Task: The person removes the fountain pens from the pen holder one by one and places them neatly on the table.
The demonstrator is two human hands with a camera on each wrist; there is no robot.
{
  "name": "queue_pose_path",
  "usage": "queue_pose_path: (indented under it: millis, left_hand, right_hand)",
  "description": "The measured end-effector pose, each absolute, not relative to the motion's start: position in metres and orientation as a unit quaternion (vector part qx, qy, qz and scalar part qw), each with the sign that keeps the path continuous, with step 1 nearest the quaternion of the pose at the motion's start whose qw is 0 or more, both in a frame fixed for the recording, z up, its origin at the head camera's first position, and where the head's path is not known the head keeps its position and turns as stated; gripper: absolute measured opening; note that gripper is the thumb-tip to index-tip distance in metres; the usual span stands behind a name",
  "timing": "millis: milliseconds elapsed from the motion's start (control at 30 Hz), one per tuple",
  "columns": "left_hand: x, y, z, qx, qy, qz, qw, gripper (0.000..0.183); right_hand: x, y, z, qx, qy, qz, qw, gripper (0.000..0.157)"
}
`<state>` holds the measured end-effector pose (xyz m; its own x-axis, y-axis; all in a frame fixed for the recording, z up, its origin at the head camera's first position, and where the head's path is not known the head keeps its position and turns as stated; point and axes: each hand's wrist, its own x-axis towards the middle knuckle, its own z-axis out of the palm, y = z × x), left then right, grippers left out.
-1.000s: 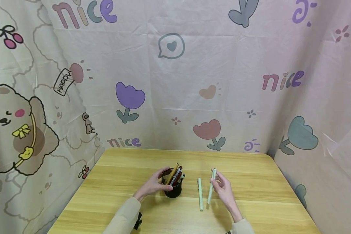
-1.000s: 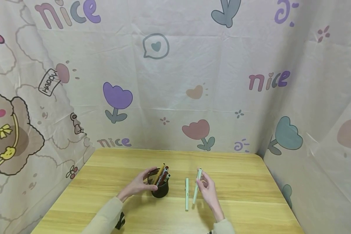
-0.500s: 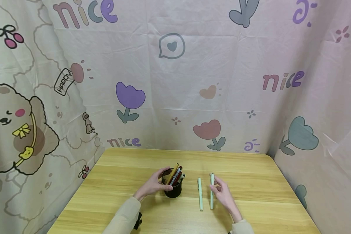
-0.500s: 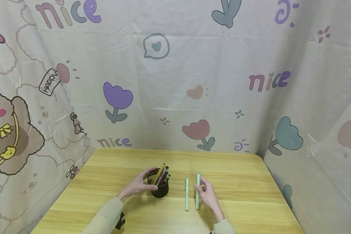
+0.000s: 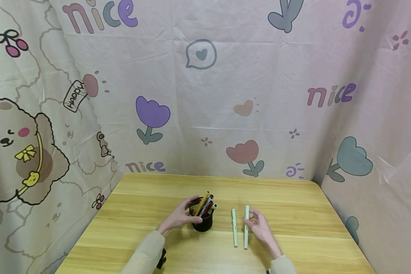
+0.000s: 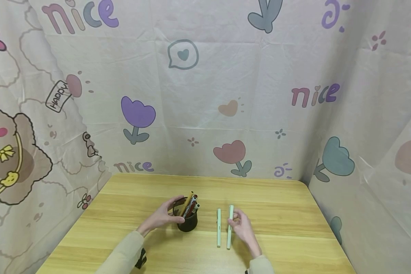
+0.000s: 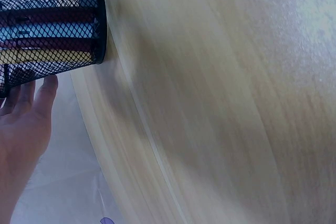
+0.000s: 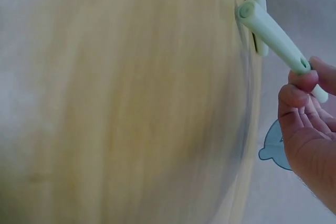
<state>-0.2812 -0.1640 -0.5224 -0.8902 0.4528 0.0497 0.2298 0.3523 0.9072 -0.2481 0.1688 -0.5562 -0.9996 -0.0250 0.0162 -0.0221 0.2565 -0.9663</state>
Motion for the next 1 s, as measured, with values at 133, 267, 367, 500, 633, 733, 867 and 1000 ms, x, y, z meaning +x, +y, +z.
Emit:
queue_pose_path:
  millis: [133,267,367,500,633,733,867,1000]
  left_hand:
    - [-0.282,-0.164,-0.522,0.210,0.813,0.533,0.107,0.092]
    - [-0.282,-0.165,-0.523,0.211,0.813,0.532,0.106,0.093]
    - [-0.282,-0.165,-0.523,0.211,0.814,0.530,0.105,0.093]
    - [-0.281,-0.164,-0.523,0.211,0.817,0.527,0.102,0.094]
    - [-0.280,-0.164,-0.523,0.207,0.821,0.523,0.102,0.095]
    - [-0.280,-0.164,-0.523,0.201,0.822,0.523,0.106,0.095]
    - [-0.281,-0.164,-0.523,0.200,0.815,0.531,0.114,0.095]
    - [-0.282,-0.164,-0.524,0.205,0.807,0.541,0.119,0.095]
  right_hand:
    - [-0.250,0.169,-0.557,-0.019,0.793,-0.609,0.014,0.037]
    - [-0.253,0.170,-0.561,-0.032,0.803,-0.595,0.025,0.039]
    - [-0.256,0.170,-0.563,-0.041,0.810,-0.584,0.029,0.041]
    - [-0.259,0.169,-0.565,-0.054,0.825,-0.561,0.034,0.041]
    - [-0.261,0.169,-0.564,-0.069,0.838,-0.539,0.047,0.038]
    - [-0.262,0.170,-0.564,-0.075,0.846,-0.525,0.057,0.038]
    - [-0.263,0.168,-0.564,-0.069,0.857,-0.506,0.064,0.041]
    - [-0.264,0.166,-0.564,-0.065,0.866,-0.493,0.058,0.044]
